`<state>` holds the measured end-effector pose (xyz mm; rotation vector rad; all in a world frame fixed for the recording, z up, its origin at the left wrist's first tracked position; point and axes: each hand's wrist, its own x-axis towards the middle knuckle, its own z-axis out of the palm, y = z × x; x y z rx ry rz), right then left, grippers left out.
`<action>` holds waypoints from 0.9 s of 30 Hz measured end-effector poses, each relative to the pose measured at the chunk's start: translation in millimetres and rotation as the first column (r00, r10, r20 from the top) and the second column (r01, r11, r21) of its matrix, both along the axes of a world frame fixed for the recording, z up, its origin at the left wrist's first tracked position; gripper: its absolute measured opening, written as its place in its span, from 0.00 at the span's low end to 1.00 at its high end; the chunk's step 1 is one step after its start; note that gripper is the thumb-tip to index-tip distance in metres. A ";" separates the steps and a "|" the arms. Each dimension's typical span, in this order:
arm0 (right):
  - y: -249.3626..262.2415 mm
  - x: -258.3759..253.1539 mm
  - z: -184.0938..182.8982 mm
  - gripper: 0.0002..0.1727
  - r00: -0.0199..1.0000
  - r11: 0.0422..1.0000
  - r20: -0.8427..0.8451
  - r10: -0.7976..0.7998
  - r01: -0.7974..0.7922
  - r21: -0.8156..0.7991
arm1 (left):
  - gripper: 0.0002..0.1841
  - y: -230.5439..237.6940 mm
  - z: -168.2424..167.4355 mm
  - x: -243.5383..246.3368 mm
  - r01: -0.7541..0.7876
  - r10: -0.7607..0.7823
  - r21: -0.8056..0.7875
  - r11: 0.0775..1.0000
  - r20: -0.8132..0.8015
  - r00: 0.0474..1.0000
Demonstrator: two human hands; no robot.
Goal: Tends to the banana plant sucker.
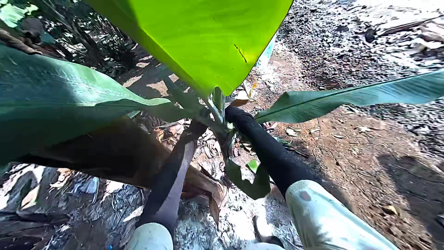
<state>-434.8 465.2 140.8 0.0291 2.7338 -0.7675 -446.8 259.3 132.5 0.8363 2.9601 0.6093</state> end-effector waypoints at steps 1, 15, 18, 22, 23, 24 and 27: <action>-5.1 12.8 28.4 0.15 0.995 0.999 0.094 0.039 -0.036 -0.032 | 0.23 16.1 26.2 23.8 -0.100 0.107 -0.053 0.994 0.148 0.983; -2.7 178.9 -77.4 0.20 0.886 0.273 0.157 -0.436 0.297 -0.915 | 0.16 -67.7 -64.1 123.1 -0.329 0.061 0.300 0.895 0.649 0.758; -42.1 232.9 -114.1 0.19 0.902 0.464 0.062 -0.427 0.277 -0.842 | 0.16 -43.8 -84.7 159.9 -0.460 -0.076 0.483 0.746 0.747 0.661; -69.9 261.4 -122.2 0.19 0.968 0.823 -0.088 -0.234 0.149 -0.548 | 0.16 0.5 -99.7 145.1 -0.483 -0.196 0.599 0.639 0.734 0.651; -72.8 266.1 -120.5 0.20 0.980 0.874 -0.086 -0.179 0.118 -0.471 | 0.16 8.3 -99.2 136.8 -0.485 -0.189 0.604 0.632 0.728 0.660; -74.5 270.7 -118.5 0.20 0.989 0.908 -0.073 -0.130 0.089 -0.410 | 0.16 14.1 -96.5 128.6 -0.488 -0.169 0.598 0.636 0.724 0.669; -71.3 281.4 -112.5 0.21 0.997 0.969 -0.072 0.020 -0.037 -0.243 | 0.14 22.3 -87.1 110.5 -0.453 -0.089 0.550 0.701 0.699 0.710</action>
